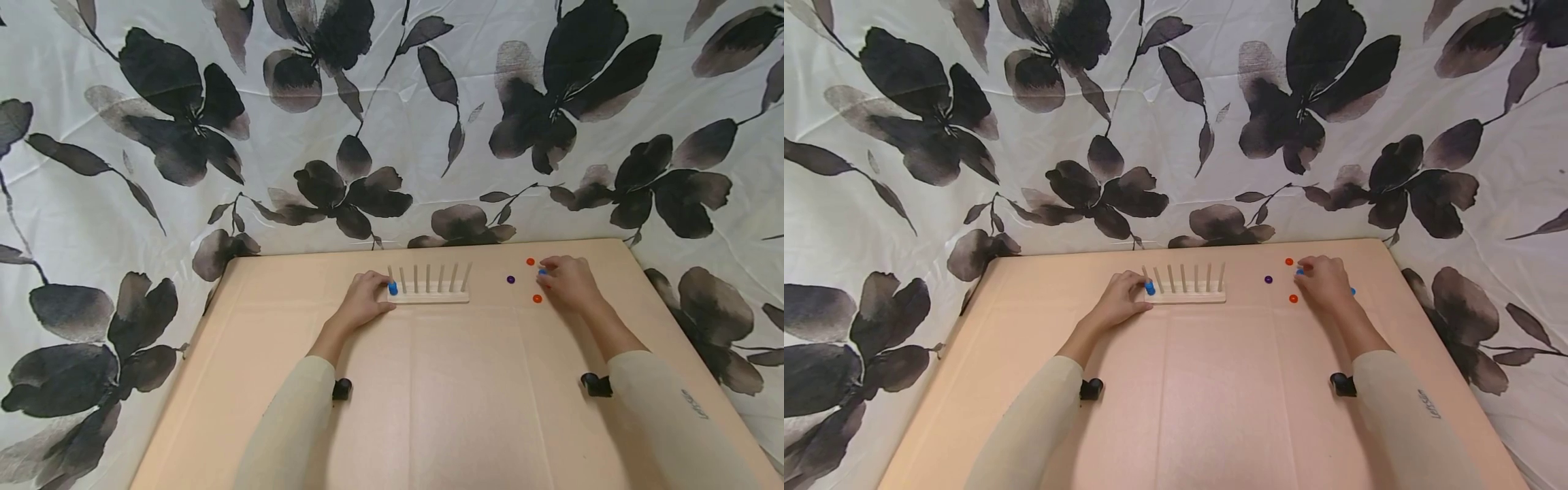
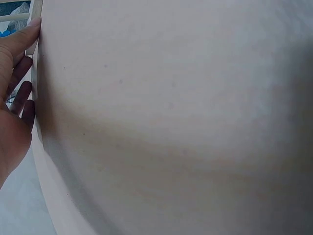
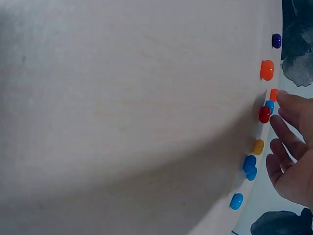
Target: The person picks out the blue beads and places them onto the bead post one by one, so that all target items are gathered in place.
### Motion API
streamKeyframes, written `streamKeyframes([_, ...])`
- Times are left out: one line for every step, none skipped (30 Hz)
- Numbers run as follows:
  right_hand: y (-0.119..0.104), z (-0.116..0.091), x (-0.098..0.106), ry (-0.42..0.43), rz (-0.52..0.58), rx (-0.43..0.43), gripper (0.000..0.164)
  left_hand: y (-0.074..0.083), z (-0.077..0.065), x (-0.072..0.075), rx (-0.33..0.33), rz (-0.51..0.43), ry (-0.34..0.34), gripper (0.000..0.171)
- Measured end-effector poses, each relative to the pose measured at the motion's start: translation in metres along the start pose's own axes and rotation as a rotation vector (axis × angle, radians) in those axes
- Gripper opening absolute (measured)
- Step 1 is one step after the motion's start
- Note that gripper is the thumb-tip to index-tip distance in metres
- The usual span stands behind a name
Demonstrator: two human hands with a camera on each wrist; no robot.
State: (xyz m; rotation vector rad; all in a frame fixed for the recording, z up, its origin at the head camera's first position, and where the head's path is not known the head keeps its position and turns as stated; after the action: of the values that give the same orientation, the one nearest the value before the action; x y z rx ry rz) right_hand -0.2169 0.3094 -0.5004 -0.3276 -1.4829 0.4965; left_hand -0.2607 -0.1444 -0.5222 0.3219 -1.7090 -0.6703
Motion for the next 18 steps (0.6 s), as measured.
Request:
streamKeyframes([0.0008,-0.0002,-0.001,-0.002,-0.005,-0.001,0.04,-0.0002,0.0002,0.0,-0.003,0.002,0.0,0.058])
streamKeyframes([0.0018,-0.0005,-0.0019,-0.007,-0.007,-0.005,0.039,-0.0005,0.0003,-0.0001,-0.003,0.004,0.0,0.059])
streamKeyframes([0.0027,-0.0011,-0.0028,-0.01,-0.005,-0.014,0.038,-0.0008,0.0005,-0.0002,-0.006,0.007,0.001,0.059])
streamKeyframes([0.0032,-0.0016,-0.0034,-0.012,-0.005,-0.018,0.038,-0.0009,0.0004,-0.0003,-0.005,0.008,-0.001,0.059])
streamKeyframes([0.0036,-0.0022,-0.0038,-0.015,-0.005,-0.023,0.038,-0.0012,0.0005,-0.0005,-0.005,0.01,-0.002,0.059])
streamKeyframes([0.0038,-0.0025,-0.0042,-0.016,-0.005,-0.026,0.037,-0.0016,0.0005,-0.0007,-0.003,0.013,-0.004,0.059])
streamKeyframes([0.0039,-0.003,-0.0043,-0.017,-0.01,-0.028,0.037,-0.0018,0.0004,-0.0009,-0.002,0.016,-0.005,0.059])
streamKeyframes([0.0039,-0.0033,-0.0044,-0.019,-0.014,-0.031,0.037,-0.002,0.0004,-0.0012,-0.002,0.018,-0.007,0.059])
streamKeyframes([0.0038,-0.0037,-0.0043,-0.02,-0.019,-0.035,0.037,-0.0022,0.0003,-0.0013,-0.003,0.019,-0.006,0.06])
streamKeyframes([0.0036,-0.0039,-0.0042,-0.02,-0.025,-0.037,0.037,-0.0023,0.0002,-0.0015,-0.003,0.018,-0.007,0.06])
streamKeyframes([0.0031,-0.0038,-0.0043,-0.02,-0.033,-0.038,0.037,-0.0024,0.0001,-0.0017,-0.005,0.016,-0.004,0.06])
streamKeyframes([0.0026,-0.0038,-0.0042,-0.02,-0.042,-0.039,0.037,-0.0027,0.0002,-0.002,-0.009,0.016,0.0,0.059])
streamKeyframes([0.0021,-0.0037,-0.0043,-0.02,-0.048,-0.041,0.036,-0.0028,0.0001,-0.0021,-0.012,0.015,0.003,0.059])
streamKeyframes([0.0014,-0.0035,-0.0044,-0.019,-0.054,-0.041,0.036,-0.0028,-0.0001,-0.0021,-0.014,0.012,0.006,0.059])
streamKeyframes([0.0006,-0.0033,-0.0044,-0.019,-0.06,-0.039,0.035,-0.0028,-0.0001,-0.0021,-0.016,0.012,0.01,0.058])
streamKeyframes([0.0,-0.003,-0.0047,-0.019,-0.065,-0.038,0.035,-0.0027,-0.0003,-0.002,-0.016,0.011,0.01,0.058])
streamKeyframes([-0.0007,-0.0028,-0.0049,-0.018,-0.071,-0.038,0.034,-0.0024,-0.0005,-0.0017,-0.018,0.01,0.011,0.058])
streamKeyframes([-0.001,-0.0028,-0.005,-0.018,-0.074,-0.04,0.034,-0.0022,-0.0008,-0.0016,-0.019,0.012,0.011,0.058])
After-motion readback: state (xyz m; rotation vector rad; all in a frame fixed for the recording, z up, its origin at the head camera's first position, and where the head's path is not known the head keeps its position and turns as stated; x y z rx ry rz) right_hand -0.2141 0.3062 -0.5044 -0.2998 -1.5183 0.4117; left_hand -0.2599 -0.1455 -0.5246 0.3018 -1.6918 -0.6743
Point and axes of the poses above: each hand's wrist, its own z-axis towards the middle knuckle, its own x-axis out of the back of the hand, y = z × x, the point moved 2 cm from there along z, towards the middle knuckle, and after that the axes turned 12 degrees about x, right-handed, at the moved point
